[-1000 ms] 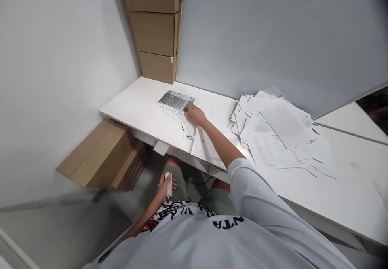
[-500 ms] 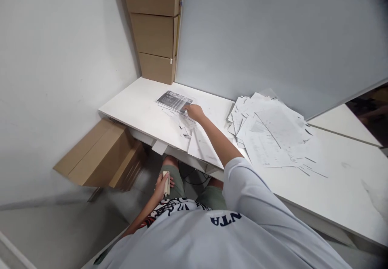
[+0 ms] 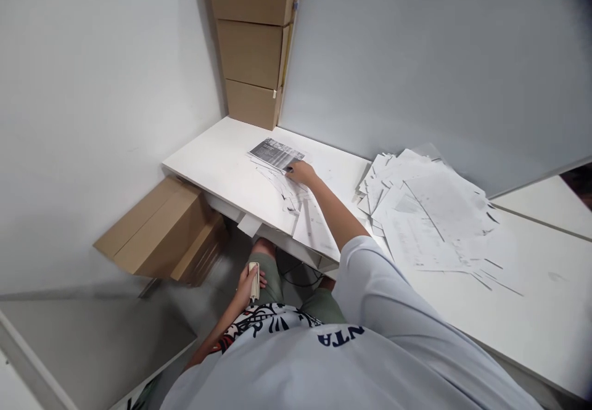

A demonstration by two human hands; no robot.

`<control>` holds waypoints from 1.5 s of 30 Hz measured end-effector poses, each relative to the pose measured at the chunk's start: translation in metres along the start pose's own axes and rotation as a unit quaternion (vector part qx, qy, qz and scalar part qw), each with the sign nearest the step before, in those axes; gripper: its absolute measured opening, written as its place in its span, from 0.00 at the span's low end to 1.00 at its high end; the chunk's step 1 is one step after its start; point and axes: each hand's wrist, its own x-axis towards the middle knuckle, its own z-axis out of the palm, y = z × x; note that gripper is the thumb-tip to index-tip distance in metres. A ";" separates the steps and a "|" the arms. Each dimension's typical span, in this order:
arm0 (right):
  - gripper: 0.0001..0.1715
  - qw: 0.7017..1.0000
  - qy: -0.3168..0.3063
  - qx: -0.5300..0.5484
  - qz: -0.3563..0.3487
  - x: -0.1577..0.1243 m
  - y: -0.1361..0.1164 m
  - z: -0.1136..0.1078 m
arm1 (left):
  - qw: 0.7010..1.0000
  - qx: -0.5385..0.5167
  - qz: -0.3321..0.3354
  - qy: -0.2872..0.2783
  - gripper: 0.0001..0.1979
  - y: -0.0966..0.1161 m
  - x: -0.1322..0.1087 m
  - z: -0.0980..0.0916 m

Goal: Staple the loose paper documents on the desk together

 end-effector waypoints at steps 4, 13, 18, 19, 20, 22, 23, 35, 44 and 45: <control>0.22 1.000 -0.016 -0.008 -0.004 0.001 0.001 -0.004 | 1.000 0.005 -0.001 -0.008 0.33 -0.001 0.000 -0.001; 0.17 0.996 -0.075 -0.043 0.003 0.021 -0.004 -0.022 | 1.000 0.005 -0.006 -0.012 0.33 -0.001 -0.008 0.002; 0.24 0.996 -0.072 -0.054 0.021 0.016 -0.018 -0.017 | 1.000 0.003 -0.008 -0.005 0.34 -0.004 -0.007 0.003; 0.25 0.996 -0.072 -0.056 0.021 0.014 -0.019 -0.015 | 1.000 0.003 -0.009 -0.006 0.34 -0.004 -0.007 0.003; 0.25 0.996 -0.071 -0.057 0.021 0.012 -0.020 -0.014 | 1.000 0.003 -0.009 -0.007 0.34 -0.004 -0.007 0.003; 0.25 0.996 -0.067 -0.060 0.023 0.010 -0.022 -0.013 | 1.000 0.002 -0.007 -0.008 0.33 -0.004 -0.007 0.002; 0.24 0.996 -0.065 -0.060 0.025 0.009 -0.023 -0.013 | 1.000 0.002 -0.006 -0.008 0.32 -0.004 -0.006 0.002; 0.22 0.997 -0.033 -0.040 0.053 0.005 -0.035 -0.004 | 1.000 0.002 -0.005 -0.006 0.28 -0.002 -0.004 0.001; 0.23 0.994 -0.008 -0.007 0.109 0.006 -0.040 0.003 | 1.000 0.002 -0.014 0.001 0.28 0.002 -0.006 0.003; 0.22 0.993 -0.004 -0.005 0.115 0.006 -0.040 0.004 | 1.000 0.002 -0.015 0.002 0.29 0.003 -0.006 0.003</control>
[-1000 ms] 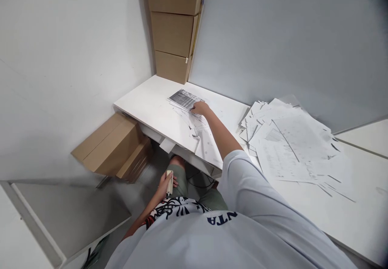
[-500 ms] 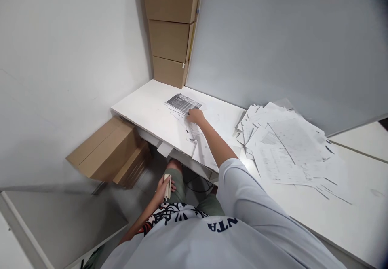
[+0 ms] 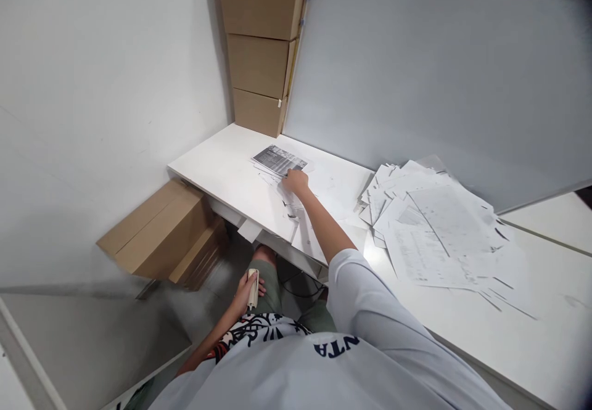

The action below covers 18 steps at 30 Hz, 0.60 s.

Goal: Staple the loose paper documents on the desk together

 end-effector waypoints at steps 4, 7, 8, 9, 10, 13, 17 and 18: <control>0.20 1.000 0.025 -0.002 0.012 -0.003 -0.005 0.000 | 1.000 -0.002 0.005 0.007 0.29 -0.002 0.001 0.000; 0.20 0.998 0.068 -0.016 -0.012 -0.012 -0.005 -0.006 | 1.000 -0.010 0.008 0.016 0.31 -0.008 0.006 -0.001; 0.20 0.996 0.086 -0.020 -0.022 -0.017 -0.002 -0.009 | 1.000 -0.012 0.008 0.022 0.31 -0.011 0.008 -0.002; 0.21 0.994 0.103 -0.025 -0.031 -0.023 0.003 -0.012 | 0.999 -0.015 0.008 0.027 0.32 -0.013 0.011 -0.003; 0.21 0.992 0.117 -0.027 -0.037 -0.030 0.009 -0.015 | 0.999 -0.017 0.008 0.032 0.32 -0.015 0.013 -0.004; 0.23 0.991 0.124 -0.009 -0.047 -0.060 0.036 -0.017 | 0.999 -0.022 0.010 0.033 0.31 -0.017 0.019 -0.007; 0.21 0.993 0.015 0.061 -0.095 -0.110 0.076 -0.005 | 1.000 -0.014 0.008 0.026 0.27 -0.013 0.020 -0.005; 0.22 0.990 -0.017 0.086 -0.109 -0.123 0.084 -0.001 | 1.000 -0.011 0.007 0.023 0.27 -0.011 0.020 -0.003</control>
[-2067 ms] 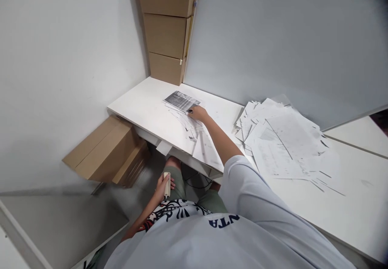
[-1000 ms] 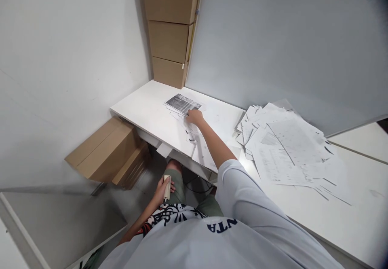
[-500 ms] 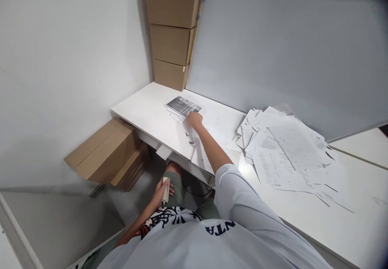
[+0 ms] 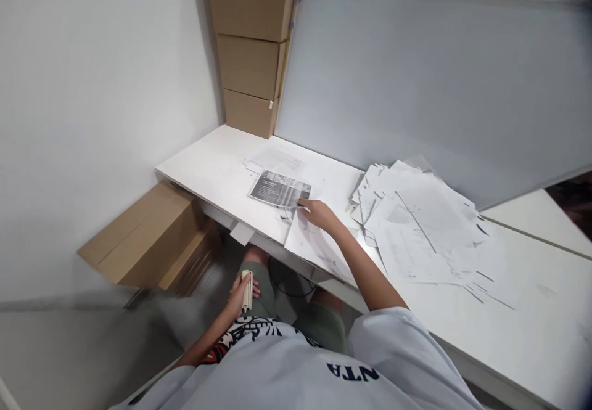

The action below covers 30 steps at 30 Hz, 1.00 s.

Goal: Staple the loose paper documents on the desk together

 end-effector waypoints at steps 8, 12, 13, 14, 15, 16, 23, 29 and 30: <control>0.24 0.988 -0.017 0.153 -0.025 -0.039 0.010 0.011 | 0.999 0.010 -0.003 -0.033 0.26 0.006 0.002 0.014; 0.21 0.996 -0.017 0.072 -0.040 -0.033 0.006 0.003 | 0.999 0.017 0.022 -0.030 0.28 0.005 -0.001 0.016; 0.21 0.998 -0.017 0.044 -0.034 -0.033 0.005 0.001 | 0.999 0.019 0.024 -0.028 0.28 0.004 -0.001 0.015; 0.21 0.999 -0.016 0.017 -0.025 -0.033 0.003 0.000 | 0.999 0.020 0.025 -0.025 0.28 0.004 -0.001 0.015; 0.21 1.000 -0.012 -0.008 -0.014 -0.033 0.001 -0.002 | 0.999 0.021 0.024 -0.023 0.28 0.004 -0.001 0.014; 0.21 1.000 -0.005 -0.028 -0.005 -0.034 0.000 -0.003 | 0.999 0.021 0.022 -0.021 0.28 0.003 -0.001 0.014; 0.23 0.991 0.133 0.020 0.007 -0.063 -0.002 -0.003 | 0.999 0.023 0.013 -0.018 0.27 0.003 0.001 0.012; 0.20 0.900 0.408 0.151 0.015 -0.148 -0.004 0.002 | 1.000 0.027 0.005 -0.008 0.26 0.008 0.002 0.015; 0.19 0.889 0.426 0.166 0.021 -0.168 -0.004 0.006 | 1.000 0.029 0.003 -0.007 0.26 0.009 0.001 0.016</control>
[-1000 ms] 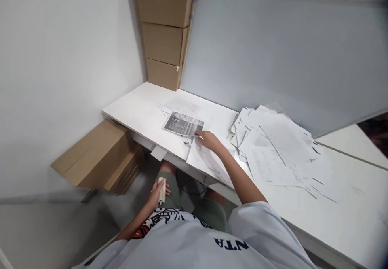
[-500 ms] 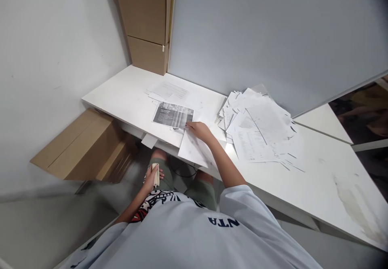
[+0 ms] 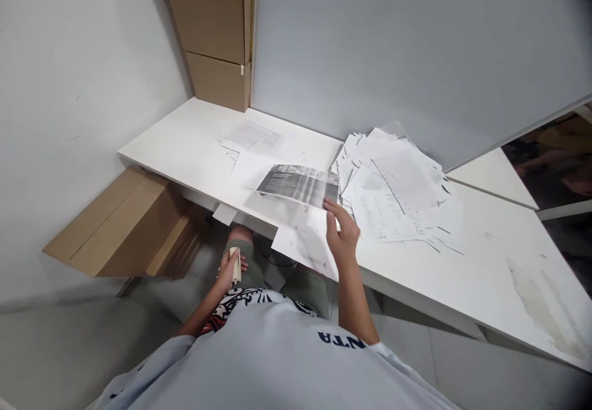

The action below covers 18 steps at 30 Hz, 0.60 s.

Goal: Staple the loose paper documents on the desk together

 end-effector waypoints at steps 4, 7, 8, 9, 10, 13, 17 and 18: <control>0.17 0.994 0.009 0.029 0.103 -0.066 0.002 -0.043 | 1.000 -0.001 0.002 -0.012 0.26 0.010 -0.012 0.010; 0.20 0.971 0.030 0.042 0.235 -0.109 0.006 -0.062 | 0.997 -0.046 0.008 -0.065 0.22 0.021 -0.024 0.037; 0.20 0.962 0.037 0.042 0.269 -0.120 0.007 -0.066 | 0.995 -0.062 0.006 -0.080 0.21 0.024 -0.026 0.050; 0.21 0.955 0.039 0.039 0.293 -0.128 0.009 -0.069 | 0.994 -0.072 0.002 -0.087 0.20 0.026 -0.028 0.064; 0.21 0.951 0.039 0.032 0.306 -0.134 0.009 -0.070 | 0.993 -0.076 -0.003 -0.085 0.21 0.028 -0.028 0.078; 0.21 0.950 0.030 0.004 0.310 -0.138 0.010 -0.071 | 0.994 -0.066 0.001 -0.090 0.24 0.029 -0.029 0.115; 0.21 0.951 0.027 0.004 0.307 -0.131 0.006 -0.072 | 0.989 -0.038 0.056 -0.128 0.23 0.032 -0.033 0.136; 0.21 0.952 0.026 0.010 0.304 -0.131 0.005 -0.074 | 0.989 -0.034 0.069 -0.128 0.23 0.034 -0.035 0.137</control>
